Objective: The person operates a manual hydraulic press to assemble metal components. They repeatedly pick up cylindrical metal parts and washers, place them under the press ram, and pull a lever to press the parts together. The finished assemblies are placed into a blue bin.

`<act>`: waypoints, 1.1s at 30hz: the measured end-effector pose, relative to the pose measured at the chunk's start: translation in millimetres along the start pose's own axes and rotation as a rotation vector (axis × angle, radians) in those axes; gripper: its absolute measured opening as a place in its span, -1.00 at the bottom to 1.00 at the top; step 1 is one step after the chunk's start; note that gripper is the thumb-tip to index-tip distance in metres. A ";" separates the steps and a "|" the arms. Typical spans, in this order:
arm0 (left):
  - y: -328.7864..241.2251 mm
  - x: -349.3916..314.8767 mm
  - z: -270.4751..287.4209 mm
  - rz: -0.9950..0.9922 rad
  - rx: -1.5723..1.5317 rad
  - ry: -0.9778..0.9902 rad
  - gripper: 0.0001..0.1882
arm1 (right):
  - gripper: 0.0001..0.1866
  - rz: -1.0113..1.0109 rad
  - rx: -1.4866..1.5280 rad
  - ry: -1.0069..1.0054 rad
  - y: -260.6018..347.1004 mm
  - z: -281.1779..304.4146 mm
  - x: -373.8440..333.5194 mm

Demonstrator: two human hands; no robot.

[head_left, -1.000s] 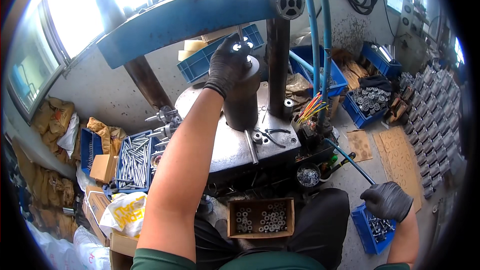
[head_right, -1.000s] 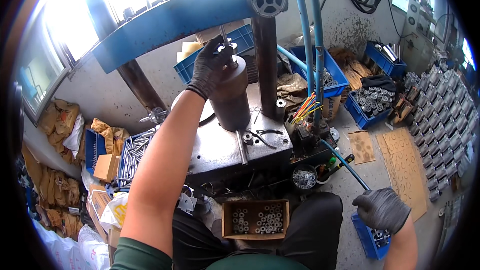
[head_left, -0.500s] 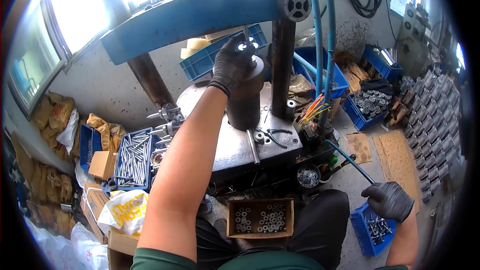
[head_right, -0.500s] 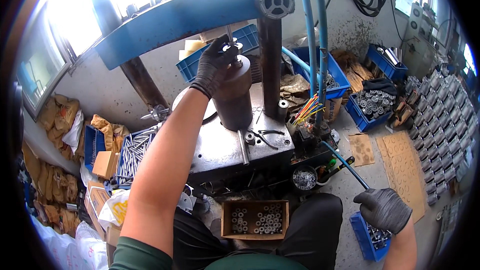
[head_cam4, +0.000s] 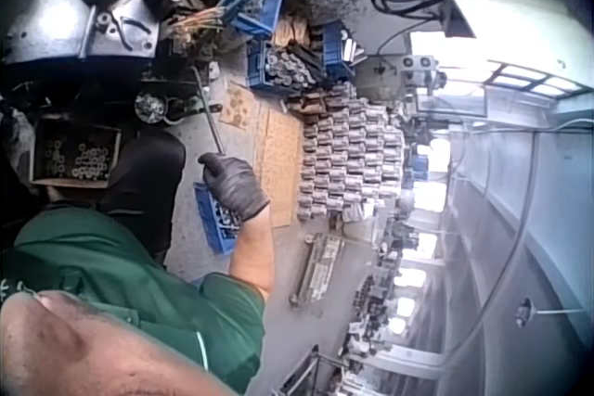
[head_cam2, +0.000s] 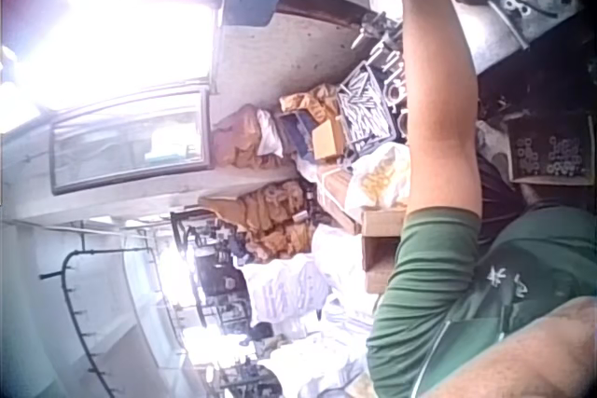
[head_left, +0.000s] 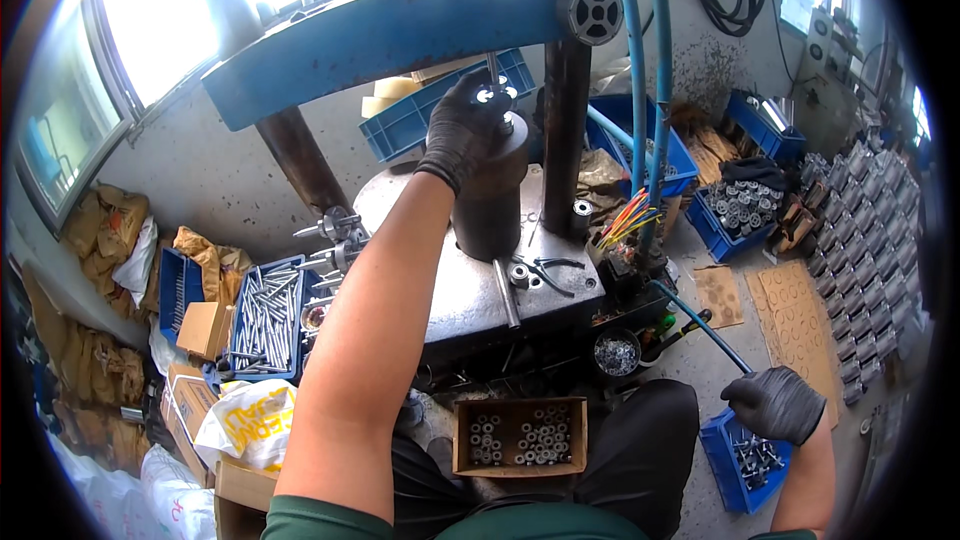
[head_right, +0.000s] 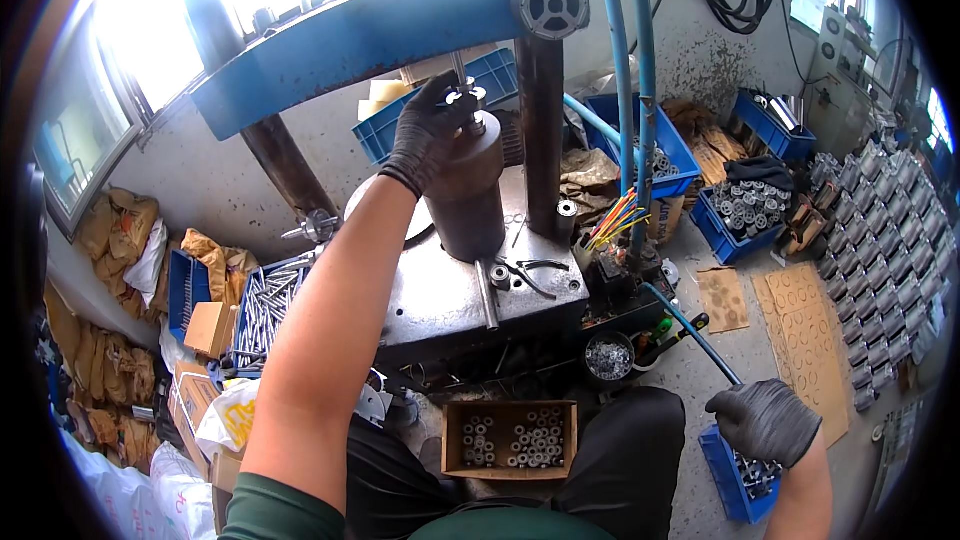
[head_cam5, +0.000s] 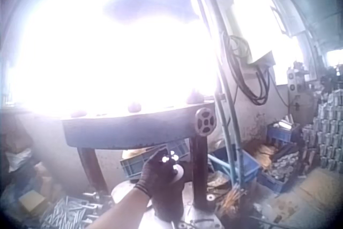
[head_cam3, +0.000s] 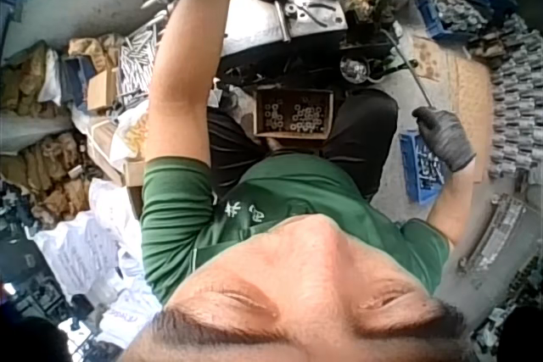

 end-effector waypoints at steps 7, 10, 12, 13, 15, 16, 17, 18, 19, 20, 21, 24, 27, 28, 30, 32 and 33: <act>-13.6 -5.2 -3.0 0.011 -0.017 0.004 -0.49 | -0.79 -0.076 0.025 -0.210 13.7 3.2 -3.2; -12.0 -3.8 -2.3 -0.035 0.075 0.010 -0.50 | -0.78 -0.013 -0.040 0.029 2.1 -1.4 -3.0; -3.6 0.1 -0.1 -0.063 0.088 0.015 -0.49 | -0.77 -0.018 -0.076 0.082 5.4 3.5 0.7; 0.7 2.5 -0.6 -0.065 0.073 0.019 -0.48 | -0.76 -0.021 -0.094 0.108 7.0 5.7 2.4; 4.7 4.4 -2.5 -0.052 0.063 0.019 -0.46 | -0.77 -0.015 -0.037 0.005 7.4 8.8 4.8; 4.2 4.3 -4.2 -0.037 0.070 0.013 -0.45 | -0.77 -0.012 -0.008 -0.045 7.1 9.8 5.8; 3.7 3.7 -5.6 -0.021 0.077 0.008 -0.43 | -0.77 -0.032 0.012 -0.155 7.0 14.3 8.9; 5.2 3.2 -2.9 -0.022 0.086 -0.003 -0.42 | -0.77 -0.041 0.035 -0.264 8.0 22.4 17.2; 6.9 4.6 -2.8 -0.026 0.090 -0.010 -0.41 | -0.76 -0.058 0.056 -0.375 10.6 32.7 25.2; 8.7 5.0 -0.5 -0.030 0.094 -0.019 -0.40 | -0.75 -0.002 0.011 -0.600 19.3 49.2 40.7; 10.3 4.1 1.1 -0.024 0.077 -0.015 -0.39 | -0.74 0.053 -0.034 -0.823 24.7 66.7 60.2; 8.7 5.7 -5.8 -0.031 0.021 0.000 -0.34 | -0.79 0.104 0.033 -1.064 4.1 108.4 104.2; 4.7 0.5 -6.7 -0.013 0.017 0.005 -0.37 | -0.82 0.063 0.075 -1.116 -2.2 137.2 148.1; -4.6 -1.5 -11.4 0.007 -0.001 0.018 -0.42 | -0.81 0.017 0.109 -1.115 -6.5 143.8 156.6; -13.4 -2.2 -14.2 0.009 -0.038 0.032 -0.47 | -0.81 0.047 0.056 -1.126 -7.7 154.3 169.4; -2.0 1.0 -11.6 -0.028 -0.074 0.028 -0.46 | -0.80 0.052 0.137 -1.082 -15.8 157.6 187.8; 1.9 1.4 -9.4 -0.039 -0.039 0.021 -0.45 | -0.79 0.033 0.243 -1.033 -19.0 158.0 198.7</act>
Point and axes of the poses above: each hand's wrist, its own x-axis towards the middle knuckle, its own z-axis out of the back of the hand, y = z × x, the point moved 2 cm from there along x, towards the middle knuckle, and after that the axes turned 7 degrees about -z, right-handed, at the moved point
